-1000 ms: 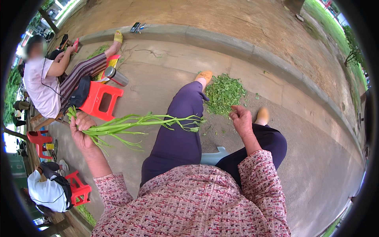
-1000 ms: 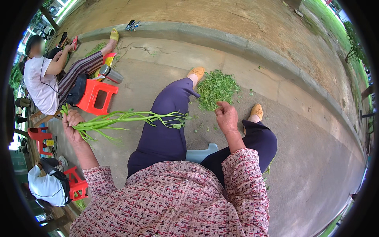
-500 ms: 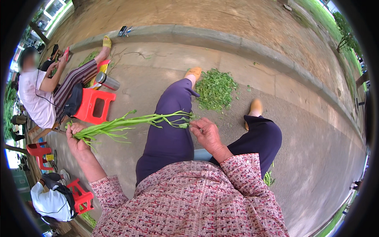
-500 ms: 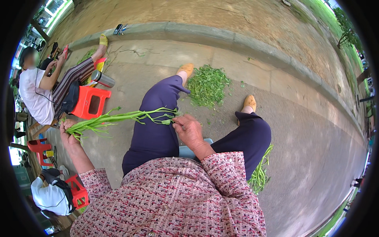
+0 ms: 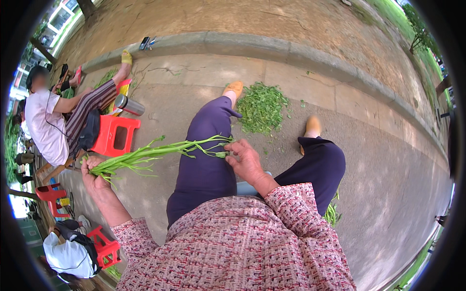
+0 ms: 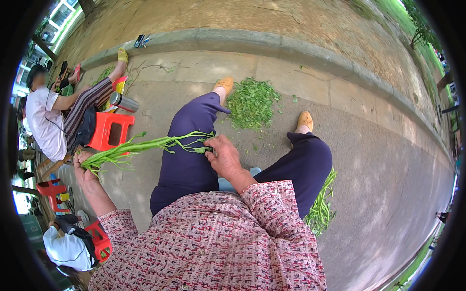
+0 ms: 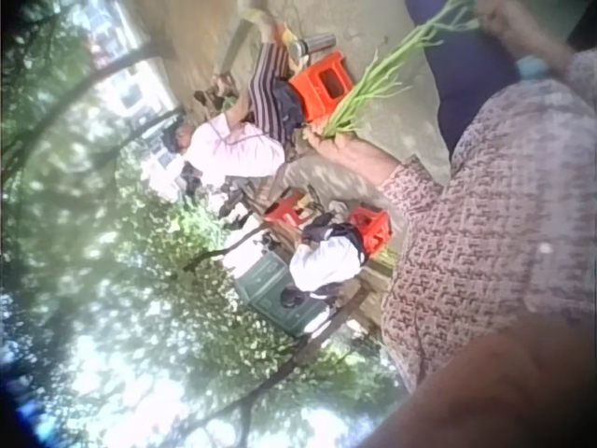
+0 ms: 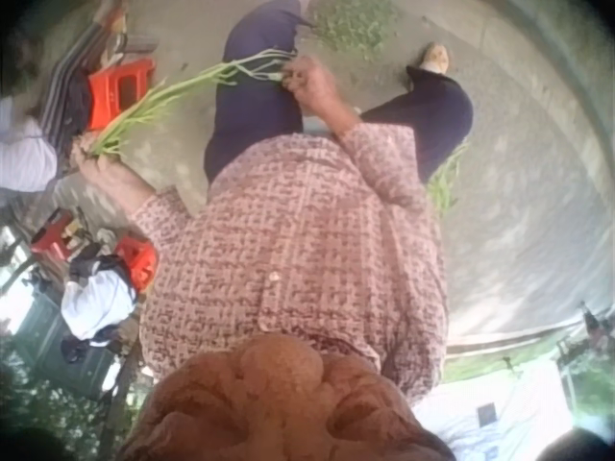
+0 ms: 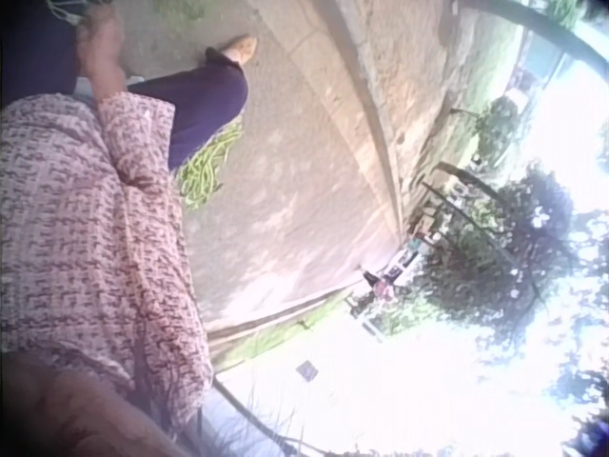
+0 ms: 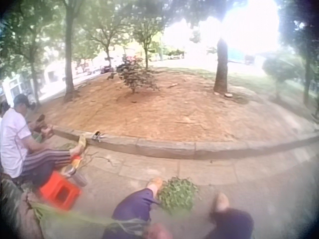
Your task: The person holds a bunch of long beans and strips them by hand, breaking off the ends and snapping the pods into smaller sections.
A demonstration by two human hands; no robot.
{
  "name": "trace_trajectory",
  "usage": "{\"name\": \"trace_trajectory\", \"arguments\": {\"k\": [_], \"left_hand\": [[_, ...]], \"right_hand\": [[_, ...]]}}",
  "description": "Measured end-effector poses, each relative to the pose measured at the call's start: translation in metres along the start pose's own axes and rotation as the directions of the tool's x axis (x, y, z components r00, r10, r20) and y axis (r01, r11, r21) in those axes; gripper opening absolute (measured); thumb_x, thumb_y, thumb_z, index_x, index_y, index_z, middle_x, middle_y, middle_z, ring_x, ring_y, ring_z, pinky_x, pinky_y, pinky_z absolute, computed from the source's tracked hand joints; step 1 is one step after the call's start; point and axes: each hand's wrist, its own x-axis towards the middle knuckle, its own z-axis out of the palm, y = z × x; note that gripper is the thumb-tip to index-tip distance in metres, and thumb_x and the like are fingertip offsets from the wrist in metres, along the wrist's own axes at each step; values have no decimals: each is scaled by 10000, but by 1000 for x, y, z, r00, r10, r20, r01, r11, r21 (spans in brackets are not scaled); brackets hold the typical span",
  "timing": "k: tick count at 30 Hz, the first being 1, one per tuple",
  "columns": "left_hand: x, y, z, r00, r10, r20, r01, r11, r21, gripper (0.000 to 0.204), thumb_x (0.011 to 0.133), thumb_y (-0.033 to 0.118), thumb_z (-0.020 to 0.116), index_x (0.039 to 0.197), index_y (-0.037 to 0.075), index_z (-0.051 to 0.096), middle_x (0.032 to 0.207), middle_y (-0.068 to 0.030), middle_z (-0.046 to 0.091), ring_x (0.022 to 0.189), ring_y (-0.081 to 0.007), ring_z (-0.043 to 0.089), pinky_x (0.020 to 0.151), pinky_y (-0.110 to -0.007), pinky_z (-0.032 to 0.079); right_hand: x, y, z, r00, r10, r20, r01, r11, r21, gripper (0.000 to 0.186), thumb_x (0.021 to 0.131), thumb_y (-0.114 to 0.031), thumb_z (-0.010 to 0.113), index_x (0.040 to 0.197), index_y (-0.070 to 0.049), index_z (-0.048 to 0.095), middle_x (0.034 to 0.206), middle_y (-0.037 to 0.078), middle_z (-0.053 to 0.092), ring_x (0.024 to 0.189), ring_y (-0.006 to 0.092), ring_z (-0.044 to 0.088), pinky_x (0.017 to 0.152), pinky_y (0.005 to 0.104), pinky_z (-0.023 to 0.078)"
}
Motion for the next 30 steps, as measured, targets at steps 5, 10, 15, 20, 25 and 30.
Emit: {"name": "trace_trajectory", "arguments": {"k": [5, 10, 15, 20, 25, 30], "left_hand": [[0, 4, 1, 998, 67, -11, -67, 996, 65, 233, 839, 105, 576, 683, 93, 403, 592, 15, 367, 541, -113, 384, 531, -258, 371], [-1, 1, 5, 995, 96, -33, -94, 993, 66, 235, 837, 101, 574, 677, 96, 401, 591, 21, 367, 541, -109, 384, 537, -254, 379], [0, -7, 8, 1000, 28, -8, -28, 999, 23, 231, 825, 105, 578, 669, 105, 408, 590, 30, 384, 537, -101, 397, 536, -255, 387], [-3, -13, 17, 1000, 9, -1, -9, 1000, 3, 224, 821, 112, 587, 671, 109, 421, 596, 39, 399, 531, -86, 406, 522, -255, 386], [1, -5, 11, 997, -42, 57, 42, 999, 6, 217, 821, 114, 591, 677, 101, 429, 595, 35, 412, 522, -84, 409, 515, -254, 381], [1, -5, 15, 993, -75, 93, 74, 997, 22, 214, 822, 110, 588, 680, 99, 428, 593, 33, 404, 516, -84, 401, 517, -252, 372]], "right_hand": [[0, 22, 8, 992, -125, -33, 126, 991, 38, 115, 742, -5, 671, 828, -40, 603, 824, 56, 594, 728, 184, 580, 656, 293, 474], [-5, 18, -18, 901, 207, 381, -386, 781, 491, 37, 812, -16, 606, 783, 4, 595, 708, 31, 608, 622, 106, 547, 578, 250, 448], [-11, 29, -28, 834, 227, 504, -494, 714, 497, 47, 825, -5, 572, 827, 22, 610, 716, 44, 623, 602, 106, 549, 564, 240, 446], [-14, 26, -30, 887, 157, 433, -181, 983, 13, 157, 762, -61, 606, 914, -42, 644, 764, 109, 661, 659, 227, 636, 625, 335, 490], [-21, 15, -16, 936, 193, 293, -72, 923, -379, 186, 773, -132, 562, 920, -100, 672, 826, 146, 662, 804, 318, 642, 739, 407, 491], [-16, 77, -7, 858, 508, 77, -502, 861, -87, 187, 772, -137, 538, 853, -74, 694, 829, 171, 670, 816, 320, 648, 770, 391, 492]]}}
